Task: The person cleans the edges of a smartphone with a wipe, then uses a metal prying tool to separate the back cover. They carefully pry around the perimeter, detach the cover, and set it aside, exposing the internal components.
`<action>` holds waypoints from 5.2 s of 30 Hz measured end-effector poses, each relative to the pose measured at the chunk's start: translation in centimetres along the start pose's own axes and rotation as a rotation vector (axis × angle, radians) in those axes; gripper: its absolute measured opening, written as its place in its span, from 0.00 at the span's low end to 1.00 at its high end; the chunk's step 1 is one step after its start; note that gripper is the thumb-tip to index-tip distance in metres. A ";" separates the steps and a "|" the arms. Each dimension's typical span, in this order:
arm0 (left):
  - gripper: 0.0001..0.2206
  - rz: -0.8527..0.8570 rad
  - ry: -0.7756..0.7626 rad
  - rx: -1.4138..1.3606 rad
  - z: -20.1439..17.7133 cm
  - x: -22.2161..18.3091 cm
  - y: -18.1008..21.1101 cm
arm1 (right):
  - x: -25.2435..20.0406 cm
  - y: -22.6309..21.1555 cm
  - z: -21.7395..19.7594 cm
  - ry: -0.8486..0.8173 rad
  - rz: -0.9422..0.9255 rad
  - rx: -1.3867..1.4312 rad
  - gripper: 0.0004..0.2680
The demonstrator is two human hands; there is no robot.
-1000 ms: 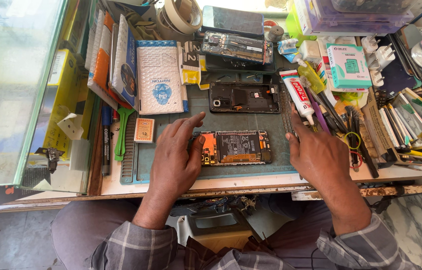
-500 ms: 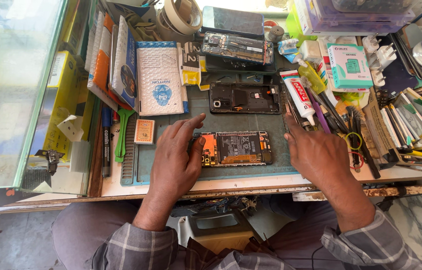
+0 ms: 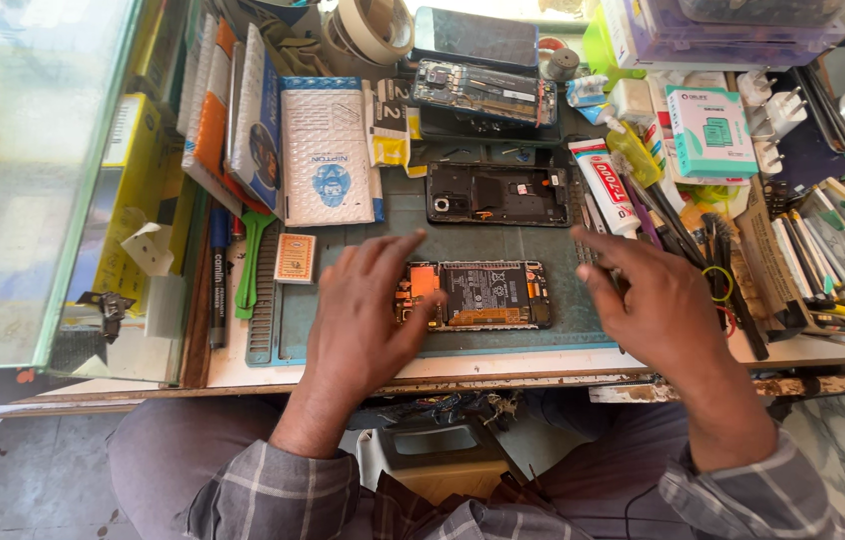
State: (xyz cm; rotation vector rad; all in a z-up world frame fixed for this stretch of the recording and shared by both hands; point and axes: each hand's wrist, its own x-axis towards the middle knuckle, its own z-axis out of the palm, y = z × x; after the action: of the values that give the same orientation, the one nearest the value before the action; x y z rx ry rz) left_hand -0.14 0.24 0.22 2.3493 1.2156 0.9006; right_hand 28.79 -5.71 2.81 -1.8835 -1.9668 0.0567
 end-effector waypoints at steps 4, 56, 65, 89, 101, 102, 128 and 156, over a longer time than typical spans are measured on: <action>0.34 0.068 -0.028 0.076 0.0 -0.1 0.8 | 0.1 0.4 -0.4 -0.007 -0.237 0.142 0.08; 0.15 -0.344 -0.205 -1.374 4.6 -2.1 0.2 | 1.3 -6.7 1.1 0.062 -0.309 0.293 0.20; 0.08 -0.397 -0.183 -1.085 4.2 -1.9 1.7 | 2.7 -8.8 -0.1 -0.116 -0.261 0.513 0.08; 0.08 -0.262 -0.119 -0.850 2.8 -1.9 2.4 | 3.0 -9.8 1.0 -0.133 -0.213 0.518 0.04; 0.08 -0.311 -0.173 -0.745 3.4 -2.0 2.0 | 2.7 -9.9 1.0 0.036 -0.325 0.339 0.05; 0.08 -0.318 -0.177 -0.751 3.3 -1.9 2.0 | 2.5 -10.1 1.0 0.048 -0.333 0.317 0.05; 0.06 -0.250 -0.148 -0.755 3.6 -2.3 1.7 | 1.9 -12.2 0.5 0.144 -0.342 0.027 0.05; 0.07 -0.352 -0.208 -0.722 2.8 -1.7 2.4 | 1.4 -9.5 1.1 0.019 -0.241 0.415 0.07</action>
State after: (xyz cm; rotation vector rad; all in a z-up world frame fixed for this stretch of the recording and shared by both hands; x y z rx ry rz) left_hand 2.45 -2.55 -1.16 1.5558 0.9601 0.7762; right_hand 19.48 -4.85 5.11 -1.3733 -1.9707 0.3467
